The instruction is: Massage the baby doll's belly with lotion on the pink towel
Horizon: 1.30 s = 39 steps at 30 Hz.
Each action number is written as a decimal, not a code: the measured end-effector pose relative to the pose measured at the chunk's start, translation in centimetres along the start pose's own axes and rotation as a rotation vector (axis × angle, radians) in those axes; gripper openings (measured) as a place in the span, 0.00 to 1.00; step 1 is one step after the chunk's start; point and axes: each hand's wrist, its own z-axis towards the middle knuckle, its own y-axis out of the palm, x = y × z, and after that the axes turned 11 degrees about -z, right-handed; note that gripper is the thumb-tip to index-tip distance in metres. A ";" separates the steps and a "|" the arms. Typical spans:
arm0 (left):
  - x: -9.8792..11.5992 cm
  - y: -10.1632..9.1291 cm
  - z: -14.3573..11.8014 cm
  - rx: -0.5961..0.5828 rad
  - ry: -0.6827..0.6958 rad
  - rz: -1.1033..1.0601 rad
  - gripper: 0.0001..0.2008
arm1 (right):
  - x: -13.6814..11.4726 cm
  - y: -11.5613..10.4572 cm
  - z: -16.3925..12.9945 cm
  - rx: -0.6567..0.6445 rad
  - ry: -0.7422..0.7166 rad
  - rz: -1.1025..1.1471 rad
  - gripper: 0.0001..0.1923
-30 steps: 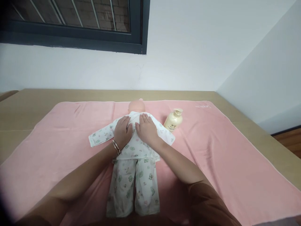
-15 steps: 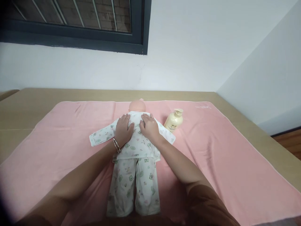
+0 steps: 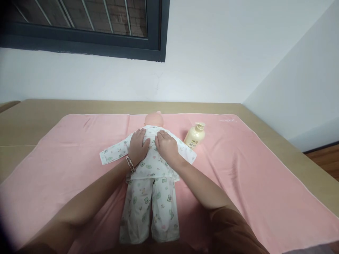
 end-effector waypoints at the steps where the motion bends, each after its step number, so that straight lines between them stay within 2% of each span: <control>1: 0.2 -0.2 -0.1 0.006 0.014 0.025 0.23 | -0.2 0.0 -0.2 0.005 -0.022 0.002 0.21; 5: 0.8 -0.7 -0.5 0.022 0.117 0.127 0.19 | -0.9 -0.1 -0.8 0.022 -0.102 0.044 0.21; 10: 1.1 -1.0 -0.7 0.057 0.189 0.110 0.15 | -0.1 -0.1 0.6 -0.084 -0.015 0.075 0.24; 14: 1.1 -0.8 -0.5 0.046 0.162 0.072 0.16 | 0.3 0.0 1.6 -0.212 0.081 0.005 0.32; 19: 0.6 -0.5 -0.1 -0.056 0.048 0.065 0.23 | -1.9 -1.6 -0.1 -0.320 0.102 -0.090 0.32; 22: 0.3 -0.4 0.0 -0.092 0.017 0.061 0.25 | -3.0 -2.7 -1.3 -0.315 0.064 -0.126 0.29; 25: 0.4 -0.6 0.0 -0.081 0.082 0.062 0.22 | -3.0 -2.9 -1.4 -0.318 0.053 -0.121 0.28; 31: 1.1 -1.0 -0.3 0.032 0.207 0.052 0.16 | -0.9 -1.3 0.6 -0.315 0.073 -0.035 0.27; 35: 1.1 -0.9 -0.4 0.065 0.203 0.015 0.15 | -0.6 -0.4 1.1 -0.224 0.101 -0.036 0.27; 39: 0.9 -0.9 -0.4 0.057 0.167 -0.005 0.15 | -1.0 -0.4 0.7 -0.198 0.114 -0.045 0.26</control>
